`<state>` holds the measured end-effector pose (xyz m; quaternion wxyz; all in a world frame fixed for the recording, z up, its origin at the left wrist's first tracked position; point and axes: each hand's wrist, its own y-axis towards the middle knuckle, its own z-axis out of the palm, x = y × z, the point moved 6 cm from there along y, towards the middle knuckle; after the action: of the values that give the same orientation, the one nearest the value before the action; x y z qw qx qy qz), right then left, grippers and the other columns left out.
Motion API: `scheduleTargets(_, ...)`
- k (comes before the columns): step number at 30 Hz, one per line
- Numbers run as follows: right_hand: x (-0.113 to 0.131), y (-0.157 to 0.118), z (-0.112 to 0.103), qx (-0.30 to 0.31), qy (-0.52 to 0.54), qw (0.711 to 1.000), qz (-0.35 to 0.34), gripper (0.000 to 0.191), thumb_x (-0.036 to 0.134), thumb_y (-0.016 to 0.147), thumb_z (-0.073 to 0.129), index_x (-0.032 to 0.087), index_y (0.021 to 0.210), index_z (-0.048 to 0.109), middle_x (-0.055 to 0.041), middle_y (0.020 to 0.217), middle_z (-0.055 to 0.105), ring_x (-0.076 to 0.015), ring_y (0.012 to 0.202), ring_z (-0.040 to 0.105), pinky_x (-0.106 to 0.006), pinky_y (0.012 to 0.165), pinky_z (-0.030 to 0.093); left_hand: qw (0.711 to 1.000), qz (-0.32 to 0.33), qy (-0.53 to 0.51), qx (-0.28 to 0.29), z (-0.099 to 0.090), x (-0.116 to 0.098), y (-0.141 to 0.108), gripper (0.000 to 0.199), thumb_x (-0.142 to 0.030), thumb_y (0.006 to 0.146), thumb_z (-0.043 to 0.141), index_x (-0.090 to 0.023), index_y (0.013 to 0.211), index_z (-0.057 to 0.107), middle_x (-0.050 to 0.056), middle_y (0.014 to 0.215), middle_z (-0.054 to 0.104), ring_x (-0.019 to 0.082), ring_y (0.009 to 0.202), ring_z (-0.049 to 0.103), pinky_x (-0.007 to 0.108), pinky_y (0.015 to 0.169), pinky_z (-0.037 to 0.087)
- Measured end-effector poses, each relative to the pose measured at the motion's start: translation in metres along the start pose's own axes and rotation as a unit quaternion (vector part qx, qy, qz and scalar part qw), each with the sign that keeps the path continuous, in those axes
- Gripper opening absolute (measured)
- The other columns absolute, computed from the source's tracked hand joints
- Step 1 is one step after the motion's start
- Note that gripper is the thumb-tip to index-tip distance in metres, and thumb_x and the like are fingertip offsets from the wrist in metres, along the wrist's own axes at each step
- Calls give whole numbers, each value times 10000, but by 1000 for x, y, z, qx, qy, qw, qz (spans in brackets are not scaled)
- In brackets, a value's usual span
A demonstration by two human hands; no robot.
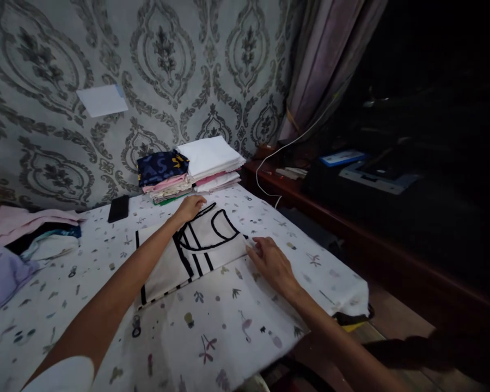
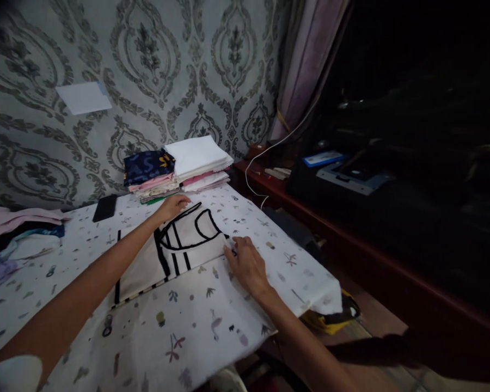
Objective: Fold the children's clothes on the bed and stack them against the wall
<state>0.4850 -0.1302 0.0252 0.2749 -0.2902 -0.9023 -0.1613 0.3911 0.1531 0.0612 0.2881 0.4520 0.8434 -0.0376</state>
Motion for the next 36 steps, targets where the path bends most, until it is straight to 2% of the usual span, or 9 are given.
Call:
scheduleTargets(5,6,9,2,41,-36,998,14,326,381,954,484,176,1173,611,-100,1094,648,-228,954,636,-328,803,455,998,-58,29,1,32,14,50,129,-214,776,613,-165,837,716,64,805,702,227,813,645,308,739,505)
scheduleTargets(9,8,16,4,71,-55,996,11,254,365,946,512,176,1091,602,-96,1092,636,-226,961,617,-317,774,423,995,-81,55,27,51,26,61,178,-262,673,710,-187,834,703,39,824,700,208,786,626,267,680,475)
scheduleTargets(13,10,26,7,66,-47,997,7,88,282,873,561,200,899,579,-56,989,623,-198,882,587,-292,708,383,994,-65,61,66,61,20,74,261,-177,592,704,-171,853,706,24,809,696,194,748,614,247,633,451)
scheduleTargets(17,11,34,12,34,60,997,21,72,232,751,563,219,739,494,10,750,579,-163,710,520,-269,630,344,993,-40,60,94,59,8,82,223,-133,529,721,-172,745,685,6,719,667,194,697,594,252,614,442)
scheduleTargets(23,28,38,15,-38,277,959,35,158,309,677,564,236,668,424,62,579,444,-127,563,394,-251,549,328,997,5,54,52,21,-4,65,236,-121,573,702,-185,797,660,-5,733,634,191,727,566,263,633,410)
scheduleTargets(27,72,30,14,-73,300,951,-20,163,301,709,579,238,687,431,67,588,436,-121,557,395,-248,547,335,998,22,54,6,-23,-4,36,212,-144,628,682,-195,819,608,-12,778,610,190,780,537,271,677,387)
scheduleTargets(30,119,15,28,-41,250,963,-96,89,234,755,548,235,736,461,56,631,502,-130,587,464,-248,579,362,997,47,51,-33,-59,7,0,168,-182,670,663,-199,776,534,-15,766,567,184,767,501,277,684,362)
scheduleTargets(33,170,-11,61,40,112,968,-220,96,141,778,537,221,830,531,11,787,630,-156,692,563,-262,637,403,995,66,36,-70,-88,37,-50,191,-195,685,629,-215,713,442,-7,751,527,187,764,481,287,698,351)
scheduleTargets(36,207,-42,103,120,-63,926,-352,161,81,834,531,199,932,582,-59,950,686,-198,809,621,-292,673,437,995,45,17,-88,-102,79,-103,210,-103,618,540,-228,692,389,5,757,501,198,770,466,302,715,350)
